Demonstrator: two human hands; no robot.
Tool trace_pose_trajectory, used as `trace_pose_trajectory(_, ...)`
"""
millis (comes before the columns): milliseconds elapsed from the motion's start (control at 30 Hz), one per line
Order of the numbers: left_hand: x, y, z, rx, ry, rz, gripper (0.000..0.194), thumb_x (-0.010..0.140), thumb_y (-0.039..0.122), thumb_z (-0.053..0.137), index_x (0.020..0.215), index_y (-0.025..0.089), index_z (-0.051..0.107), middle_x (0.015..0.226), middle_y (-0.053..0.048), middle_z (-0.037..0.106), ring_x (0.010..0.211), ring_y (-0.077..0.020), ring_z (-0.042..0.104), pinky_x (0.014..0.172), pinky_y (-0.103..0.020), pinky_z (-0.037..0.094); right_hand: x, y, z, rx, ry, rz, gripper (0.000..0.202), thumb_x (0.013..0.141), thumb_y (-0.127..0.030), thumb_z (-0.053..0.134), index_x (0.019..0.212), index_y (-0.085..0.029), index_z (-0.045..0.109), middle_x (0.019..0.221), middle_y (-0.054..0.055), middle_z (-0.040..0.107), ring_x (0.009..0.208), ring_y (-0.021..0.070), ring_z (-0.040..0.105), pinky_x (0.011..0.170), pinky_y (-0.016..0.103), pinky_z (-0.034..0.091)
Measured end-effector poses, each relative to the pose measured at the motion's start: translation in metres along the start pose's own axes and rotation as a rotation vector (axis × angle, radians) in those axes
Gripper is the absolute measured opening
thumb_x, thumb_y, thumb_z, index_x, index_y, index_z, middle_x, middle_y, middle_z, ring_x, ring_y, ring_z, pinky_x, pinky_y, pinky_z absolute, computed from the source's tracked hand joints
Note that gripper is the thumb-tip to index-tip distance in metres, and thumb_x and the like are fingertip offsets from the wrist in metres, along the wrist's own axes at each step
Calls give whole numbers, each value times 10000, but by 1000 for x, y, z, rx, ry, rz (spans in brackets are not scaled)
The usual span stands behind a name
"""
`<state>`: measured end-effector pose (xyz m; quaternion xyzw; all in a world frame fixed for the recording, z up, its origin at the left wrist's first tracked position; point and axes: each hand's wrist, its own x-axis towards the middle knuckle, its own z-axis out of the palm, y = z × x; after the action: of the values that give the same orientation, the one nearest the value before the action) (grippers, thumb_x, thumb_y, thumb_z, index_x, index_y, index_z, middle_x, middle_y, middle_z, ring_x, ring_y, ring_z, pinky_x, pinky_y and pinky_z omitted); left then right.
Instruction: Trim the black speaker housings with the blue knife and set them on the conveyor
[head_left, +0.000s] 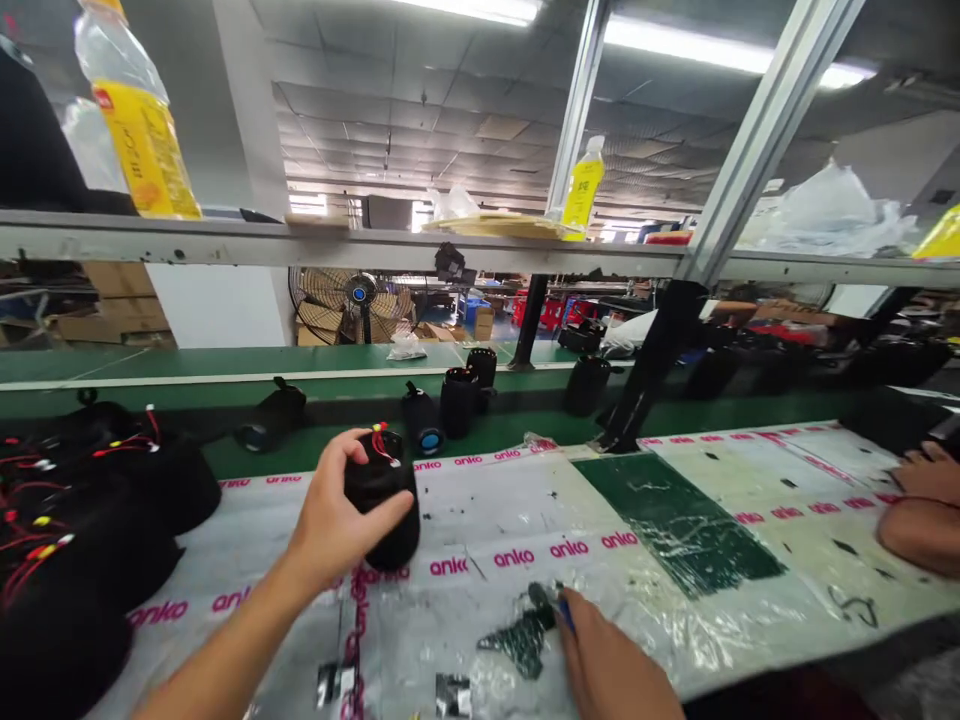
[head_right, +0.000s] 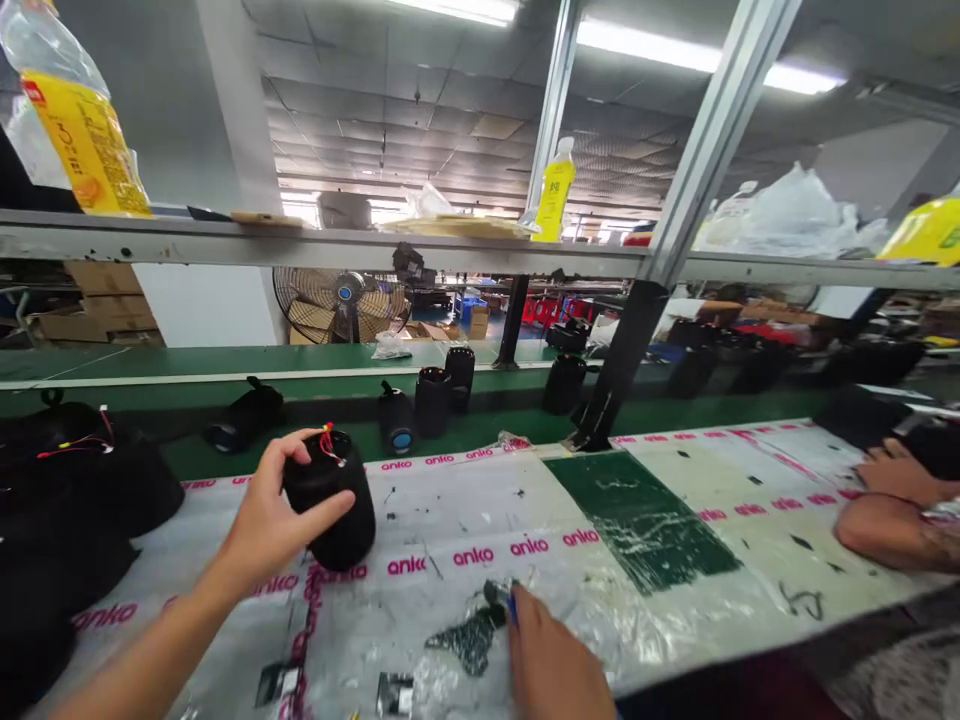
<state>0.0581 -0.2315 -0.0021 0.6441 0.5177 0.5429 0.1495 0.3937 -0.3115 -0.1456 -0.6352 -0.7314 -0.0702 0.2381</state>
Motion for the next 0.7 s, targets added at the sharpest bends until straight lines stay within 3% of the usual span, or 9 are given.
trace_pose_trajectory(100,-57,16,9,-150,-102,-75,461,683,320,831,979,278,480,1411,-99,684,1249,-341,686,1037,-498,549,7,-3,-12,217,-81,135,240,1170,-212,430,1265,-140,638,939,64,770,790,225,770,702,366,618)
trace_pose_trajectory(200,-83,19,14,-273,-187,-213,495,673,296,826,1017,283,471,1371,-87,706,1144,-302,726,949,-444,581,8,-15,-28,491,-174,241,327,1196,-422,417,1264,-169,611,879,12,698,721,190,716,691,350,608)
trace_pose_trajectory(300,-79,16,11,-373,-283,-359,529,684,314,857,1034,287,461,1168,-33,753,933,-233,748,823,-359,599,3,-35,-41,764,-284,330,444,1190,-564,300,1318,-203,525,817,-33,616,537,154,588,516,297,504)
trace_pose_trajectory(367,-68,12,8,-419,-357,-450,544,699,357,886,1040,289,467,993,12,739,791,-201,727,706,-303,581,2,-46,-47,920,-344,372,458,1159,-638,309,1260,-231,496,835,-40,593,510,142,544,503,297,470)
trace_pose_trajectory(433,-59,9,10,-453,-443,-534,529,730,431,882,1042,284,481,945,15,723,740,-199,721,638,-280,566,2,-53,-52,1050,-393,404,467,1113,-704,410,1170,-249,500,859,-40,586,526,133,537,534,302,466)
trace_pose_trajectory(567,-59,10,33,-454,-637,-640,452,805,552,795,1044,243,567,1152,-78,739,862,-257,752,693,-332,605,7,-53,-60,1227,-473,491,484,1053,-734,568,1086,-253,537,890,-29,585,578,130,560,576,304,463)
trace_pose_trajectory(700,-73,21,58,-315,-749,-603,332,830,428,814,1025,242,620,1301,-96,680,1182,-343,669,1030,-474,564,8,-48,-62,1289,-561,576,496,1065,-745,553,1142,-256,561,807,-38,579,616,143,548,660,320,493)
